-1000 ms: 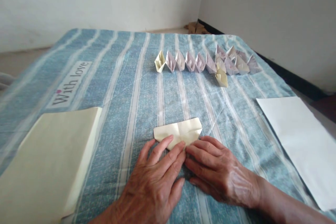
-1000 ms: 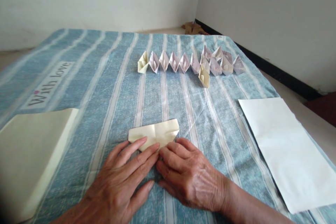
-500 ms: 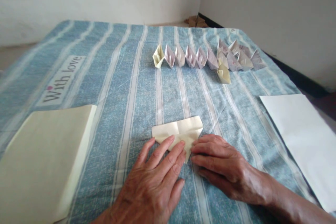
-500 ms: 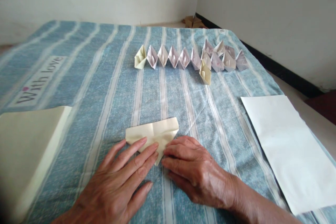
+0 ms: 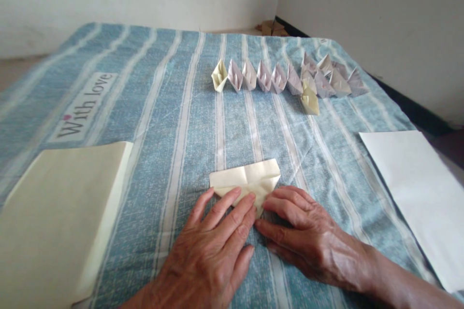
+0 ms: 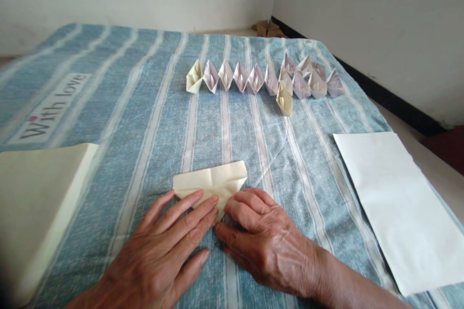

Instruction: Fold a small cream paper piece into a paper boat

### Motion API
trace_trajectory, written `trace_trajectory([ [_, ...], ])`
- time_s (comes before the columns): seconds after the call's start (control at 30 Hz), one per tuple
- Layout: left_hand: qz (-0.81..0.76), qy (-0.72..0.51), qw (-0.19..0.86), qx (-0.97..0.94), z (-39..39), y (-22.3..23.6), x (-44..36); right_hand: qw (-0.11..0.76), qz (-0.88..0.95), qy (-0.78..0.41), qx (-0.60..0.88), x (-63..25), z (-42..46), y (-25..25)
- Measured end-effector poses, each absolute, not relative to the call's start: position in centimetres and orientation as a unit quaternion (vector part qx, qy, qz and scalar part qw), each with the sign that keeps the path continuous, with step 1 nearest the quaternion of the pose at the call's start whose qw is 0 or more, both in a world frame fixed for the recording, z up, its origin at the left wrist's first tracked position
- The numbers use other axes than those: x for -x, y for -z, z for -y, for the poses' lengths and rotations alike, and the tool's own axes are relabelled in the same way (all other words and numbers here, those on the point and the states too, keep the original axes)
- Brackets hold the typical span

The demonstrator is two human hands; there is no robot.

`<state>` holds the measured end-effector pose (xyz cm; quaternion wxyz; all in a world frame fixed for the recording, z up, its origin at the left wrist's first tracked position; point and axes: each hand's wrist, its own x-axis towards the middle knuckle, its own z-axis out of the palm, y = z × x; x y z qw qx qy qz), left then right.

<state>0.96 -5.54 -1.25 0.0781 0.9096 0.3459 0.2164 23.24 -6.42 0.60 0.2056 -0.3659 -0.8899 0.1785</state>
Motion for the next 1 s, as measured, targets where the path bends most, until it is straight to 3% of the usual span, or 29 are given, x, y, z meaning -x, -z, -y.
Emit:
trace_trajectory([
  [0.23, -0.345, -0.211, 0.075, -0.912, 5.5, 1.1, -0.9, 0.237, 0.876, -0.234, 0.349, -23.8, 5.9, -0.8],
  [0.67, -0.341, -0.214, 0.072, -0.912, 5.4, 1.2, -0.8, 0.186, 0.899, -0.157, 0.364, -22.9, 6.5, -0.6],
  [1.0, -0.282, -0.107, 0.027, -0.953, 4.5, 0.0, 0.3, 0.177, 0.906, -0.129, 0.362, -22.6, 6.6, -0.8],
])
